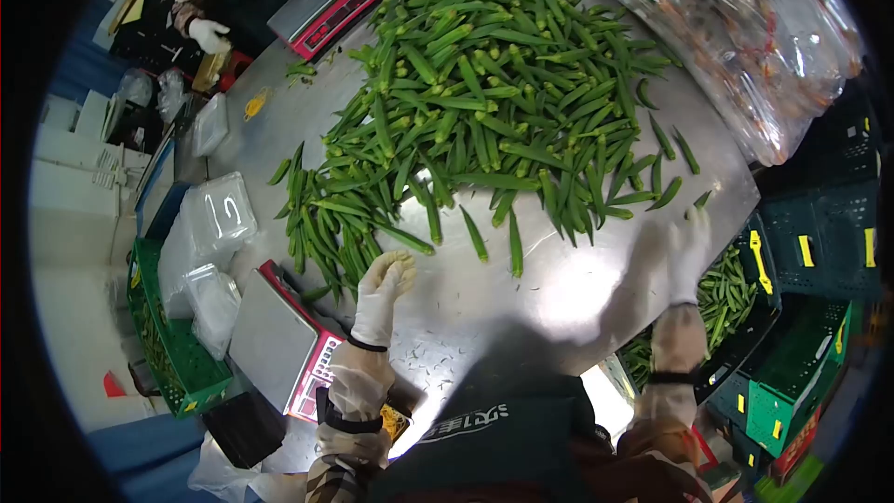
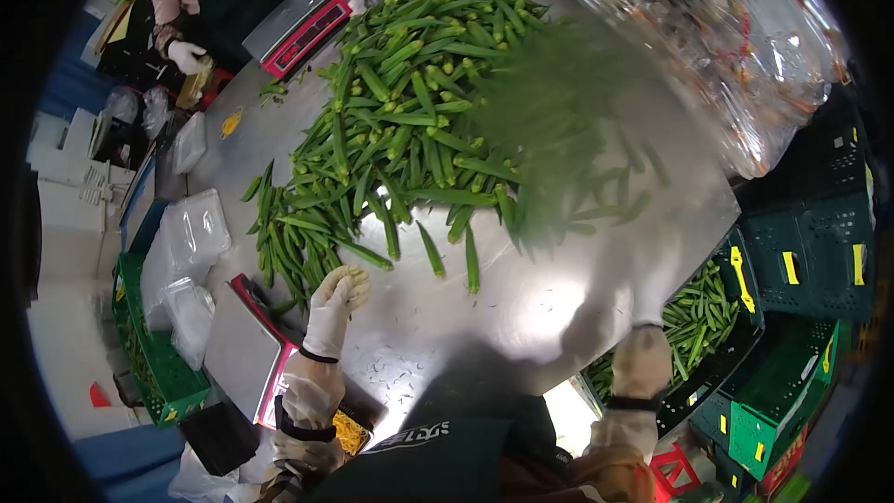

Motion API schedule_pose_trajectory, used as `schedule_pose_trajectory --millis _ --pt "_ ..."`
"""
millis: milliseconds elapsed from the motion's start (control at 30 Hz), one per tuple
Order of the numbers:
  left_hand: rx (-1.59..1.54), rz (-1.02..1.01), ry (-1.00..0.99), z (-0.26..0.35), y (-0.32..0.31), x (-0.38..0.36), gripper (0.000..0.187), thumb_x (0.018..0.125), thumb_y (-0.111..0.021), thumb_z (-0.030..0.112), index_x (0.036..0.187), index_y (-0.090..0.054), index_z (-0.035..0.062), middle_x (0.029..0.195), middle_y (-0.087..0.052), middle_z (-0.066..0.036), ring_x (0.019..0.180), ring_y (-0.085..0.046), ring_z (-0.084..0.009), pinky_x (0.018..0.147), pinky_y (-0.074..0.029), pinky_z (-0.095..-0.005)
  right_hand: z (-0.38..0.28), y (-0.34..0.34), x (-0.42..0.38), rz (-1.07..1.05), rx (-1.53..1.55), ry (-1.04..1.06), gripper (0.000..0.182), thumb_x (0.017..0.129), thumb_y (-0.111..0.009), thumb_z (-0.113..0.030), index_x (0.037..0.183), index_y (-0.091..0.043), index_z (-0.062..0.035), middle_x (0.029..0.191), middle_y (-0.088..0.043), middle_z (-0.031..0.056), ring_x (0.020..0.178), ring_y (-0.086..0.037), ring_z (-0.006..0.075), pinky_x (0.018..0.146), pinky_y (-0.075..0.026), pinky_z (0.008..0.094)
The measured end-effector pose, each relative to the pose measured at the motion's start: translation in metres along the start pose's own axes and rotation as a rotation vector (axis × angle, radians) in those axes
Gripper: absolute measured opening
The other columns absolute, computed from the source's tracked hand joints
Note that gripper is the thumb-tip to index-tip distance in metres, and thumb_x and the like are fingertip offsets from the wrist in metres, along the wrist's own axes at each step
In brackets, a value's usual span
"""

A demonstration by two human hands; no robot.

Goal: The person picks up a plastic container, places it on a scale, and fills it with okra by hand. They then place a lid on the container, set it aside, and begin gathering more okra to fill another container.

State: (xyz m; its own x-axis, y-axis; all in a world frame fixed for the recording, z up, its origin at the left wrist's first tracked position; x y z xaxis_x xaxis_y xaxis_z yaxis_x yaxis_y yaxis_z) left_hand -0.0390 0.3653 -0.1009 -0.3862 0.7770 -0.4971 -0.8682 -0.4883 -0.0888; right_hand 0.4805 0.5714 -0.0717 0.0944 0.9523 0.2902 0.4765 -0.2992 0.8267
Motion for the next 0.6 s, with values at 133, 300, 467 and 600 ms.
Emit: schedule_pose_trajectory --millis 133,300,467,600 --pt "0.126 0.123 -0.196 0.01 0.027 0.007 0.035 0.093 -0.061 0.013 0.125 -0.055 0.0 0.116 -0.062 -0.005 0.108 -0.056 -0.0115 0.094 -0.043 -0.0268 -0.142 -0.119 0.039 -0.205 0.292 0.226 0.058 0.084 -0.067 -0.03 0.136 -0.05 -0.0123 0.144 -0.04 0.0189 0.129 -0.041 0.0368 0.107 -0.033 0.0452" --pt "0.835 0.609 -0.493 0.043 0.128 0.049 0.061 0.08 -0.072 0.025 0.135 -0.05 0.0097 0.13 -0.052 -0.026 0.121 -0.049 -0.0388 0.103 -0.039 -0.0423 -0.239 -0.199 0.023 -0.369 -0.224 0.271 0.07 0.077 -0.063 -0.06 0.137 -0.049 -0.027 0.148 -0.033 0.0225 0.134 -0.018 0.0574 0.103 -0.023 0.0686" --pt "1.187 0.389 -0.027 0.016 0.057 0.082 0.079 0.071 -0.073 0.055 0.142 -0.042 0.0369 0.155 -0.015 -0.026 0.141 -0.007 -0.049 0.111 -0.013 -0.0612 -0.296 -0.205 -0.071 -0.708 -0.168 0.606 0.069 0.073 -0.066 -0.056 0.133 -0.052 -0.0246 0.147 -0.038 0.0095 0.132 -0.031 0.0476 0.101 -0.029 0.0656" --pt "1.41 0.123 -0.172 -0.012 0.0 0.05 0.08 0.073 -0.072 0.048 0.144 -0.037 0.0391 0.157 -0.012 -0.021 0.141 -0.004 -0.05 0.106 -0.013 -0.0695 -0.329 -0.186 -0.177 -0.836 -0.02 0.909 0.072 0.068 -0.071 -0.052 0.13 -0.056 -0.0193 0.145 -0.039 0.0074 0.132 -0.035 0.037 0.102 -0.029 0.0632"
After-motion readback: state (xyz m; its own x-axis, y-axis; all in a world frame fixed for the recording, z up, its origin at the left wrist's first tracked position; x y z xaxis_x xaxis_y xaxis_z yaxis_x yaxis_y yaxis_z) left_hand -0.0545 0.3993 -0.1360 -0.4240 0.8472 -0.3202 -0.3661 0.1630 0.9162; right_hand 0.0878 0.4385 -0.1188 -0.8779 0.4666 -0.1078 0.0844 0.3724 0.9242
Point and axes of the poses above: each hand's wrist, its own x-axis towards the middle knuckle, its own y-axis out of the back of the hand, z = x × y, the point moved 10 cm from there along x, towards the middle knuckle
